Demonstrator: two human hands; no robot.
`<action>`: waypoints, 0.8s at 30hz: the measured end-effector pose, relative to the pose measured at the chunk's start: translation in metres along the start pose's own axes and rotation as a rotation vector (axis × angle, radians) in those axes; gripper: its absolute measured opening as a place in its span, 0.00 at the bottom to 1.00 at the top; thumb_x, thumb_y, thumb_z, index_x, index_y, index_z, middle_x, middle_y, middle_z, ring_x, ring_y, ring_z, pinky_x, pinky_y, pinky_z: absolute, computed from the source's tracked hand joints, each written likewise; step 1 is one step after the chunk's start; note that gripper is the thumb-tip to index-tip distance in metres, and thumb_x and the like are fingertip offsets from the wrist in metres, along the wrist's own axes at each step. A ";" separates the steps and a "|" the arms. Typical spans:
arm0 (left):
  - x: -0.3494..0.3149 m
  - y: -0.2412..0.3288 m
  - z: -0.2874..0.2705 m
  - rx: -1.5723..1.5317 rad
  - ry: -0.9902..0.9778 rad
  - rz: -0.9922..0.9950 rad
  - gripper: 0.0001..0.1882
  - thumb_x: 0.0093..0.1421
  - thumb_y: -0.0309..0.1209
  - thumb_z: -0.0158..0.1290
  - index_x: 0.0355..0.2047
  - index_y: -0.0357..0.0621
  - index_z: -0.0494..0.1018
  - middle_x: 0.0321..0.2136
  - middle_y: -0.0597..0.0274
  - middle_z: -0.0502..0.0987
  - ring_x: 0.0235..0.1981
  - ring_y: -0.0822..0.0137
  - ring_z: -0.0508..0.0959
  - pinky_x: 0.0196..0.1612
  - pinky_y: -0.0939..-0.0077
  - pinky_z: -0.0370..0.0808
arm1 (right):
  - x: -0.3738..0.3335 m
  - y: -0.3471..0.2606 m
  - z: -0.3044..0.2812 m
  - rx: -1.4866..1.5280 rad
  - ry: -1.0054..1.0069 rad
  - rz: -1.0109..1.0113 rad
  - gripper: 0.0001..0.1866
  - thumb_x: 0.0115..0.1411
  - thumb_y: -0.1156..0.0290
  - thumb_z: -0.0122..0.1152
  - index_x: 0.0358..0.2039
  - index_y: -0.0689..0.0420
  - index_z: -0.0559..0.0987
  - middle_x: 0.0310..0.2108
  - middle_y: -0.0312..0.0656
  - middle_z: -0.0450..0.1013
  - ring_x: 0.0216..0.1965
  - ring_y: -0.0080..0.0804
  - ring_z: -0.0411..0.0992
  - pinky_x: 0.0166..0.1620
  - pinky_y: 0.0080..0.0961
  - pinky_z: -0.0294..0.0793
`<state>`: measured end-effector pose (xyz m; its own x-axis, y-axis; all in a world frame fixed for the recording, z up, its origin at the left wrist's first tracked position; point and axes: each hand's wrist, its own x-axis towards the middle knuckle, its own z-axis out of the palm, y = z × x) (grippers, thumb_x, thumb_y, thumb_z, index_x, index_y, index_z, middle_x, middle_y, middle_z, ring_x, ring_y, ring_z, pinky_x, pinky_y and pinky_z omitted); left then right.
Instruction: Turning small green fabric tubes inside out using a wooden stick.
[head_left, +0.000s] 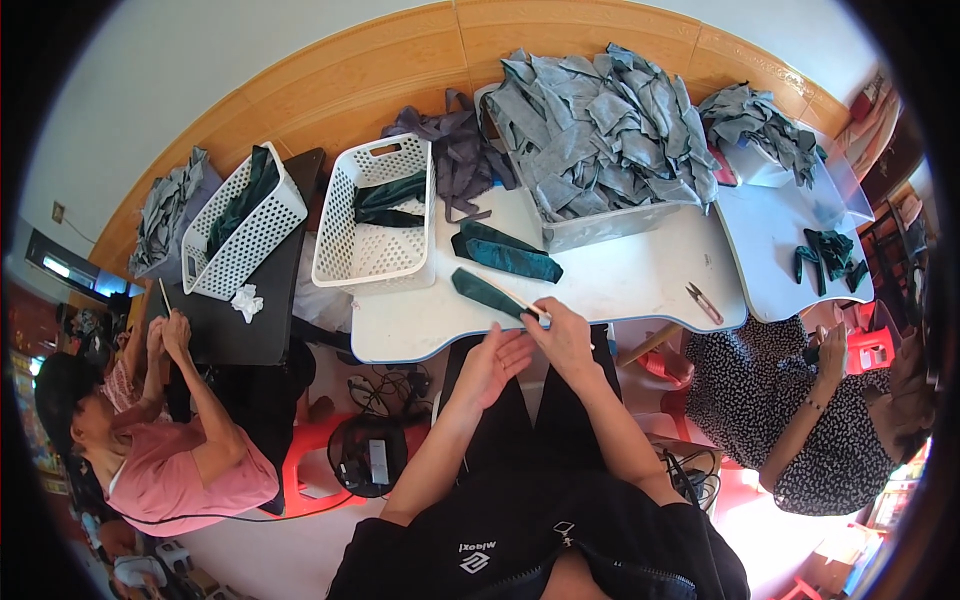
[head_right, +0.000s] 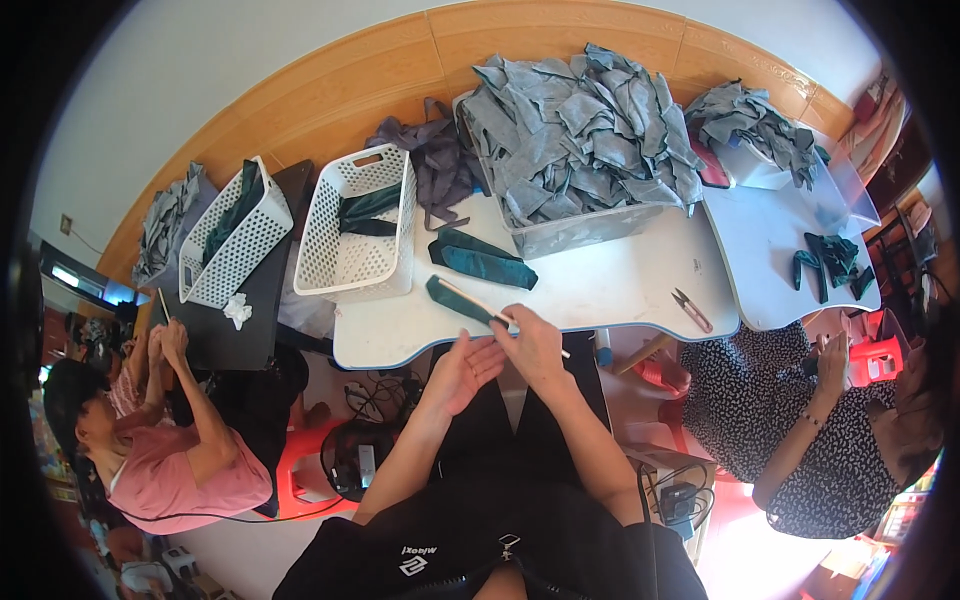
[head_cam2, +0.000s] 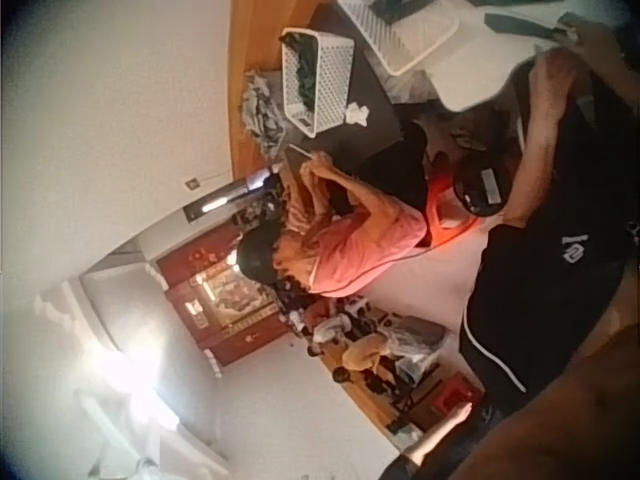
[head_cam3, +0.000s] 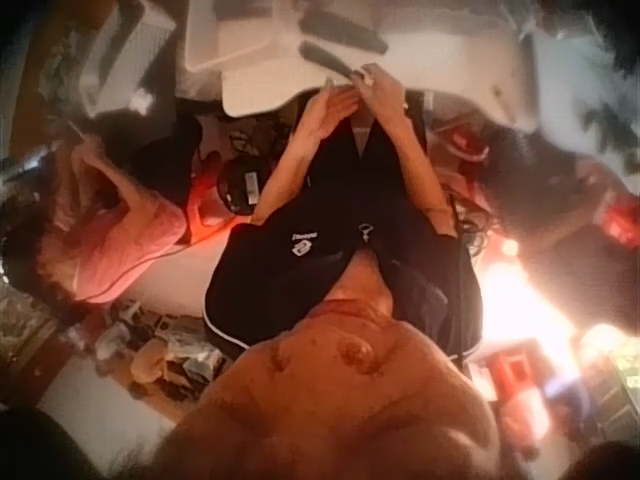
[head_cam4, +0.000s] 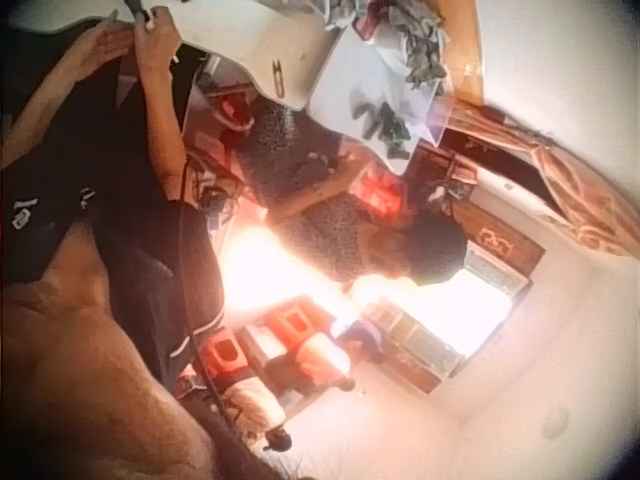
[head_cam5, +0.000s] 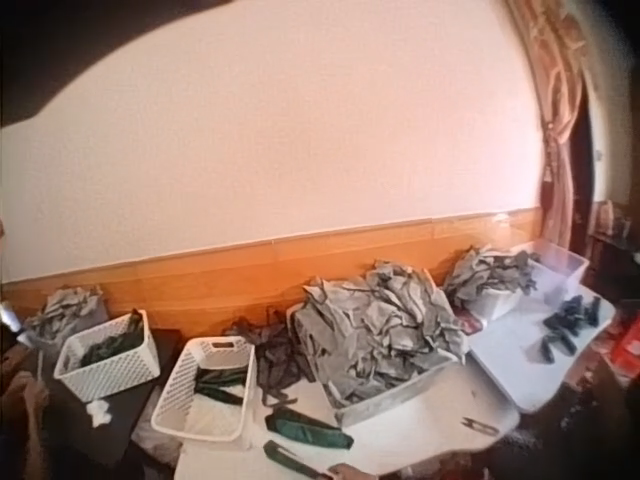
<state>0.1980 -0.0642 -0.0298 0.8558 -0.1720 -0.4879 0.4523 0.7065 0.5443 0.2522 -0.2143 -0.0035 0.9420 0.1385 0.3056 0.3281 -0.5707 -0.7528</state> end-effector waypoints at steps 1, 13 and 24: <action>0.008 0.000 -0.002 -0.170 -0.023 0.023 0.26 0.65 0.46 0.46 0.54 0.36 0.64 0.46 0.48 0.74 0.47 0.59 0.76 0.50 0.67 0.74 | -0.007 -0.006 -0.003 0.074 -0.015 0.030 0.14 0.52 0.64 0.66 0.34 0.59 0.78 0.20 0.40 0.72 0.21 0.33 0.73 0.26 0.29 0.71; 0.011 0.019 0.008 -0.409 -0.165 0.227 0.12 0.65 0.34 0.49 0.46 0.46 0.72 0.42 0.64 0.78 0.45 0.70 0.77 0.49 0.72 0.75 | -0.053 -0.038 -0.037 0.437 -0.070 0.308 0.10 0.51 0.73 0.69 0.31 0.60 0.76 0.16 0.24 0.57 0.19 0.10 0.51 0.22 0.12 0.51; -0.019 0.063 0.019 -0.260 0.022 0.454 0.08 0.65 0.36 0.49 0.40 0.47 0.69 0.34 0.63 0.78 0.35 0.67 0.80 0.35 0.73 0.79 | -0.058 -0.052 -0.067 0.414 -0.235 0.105 0.10 0.64 0.77 0.50 0.45 0.61 0.75 0.29 0.34 0.67 0.26 0.17 0.62 0.28 0.15 0.63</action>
<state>0.2150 -0.0298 0.0263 0.9446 0.2038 -0.2574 -0.0429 0.8540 0.5185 0.1760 -0.2467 0.0564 0.9464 0.3031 0.1114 0.1855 -0.2279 -0.9559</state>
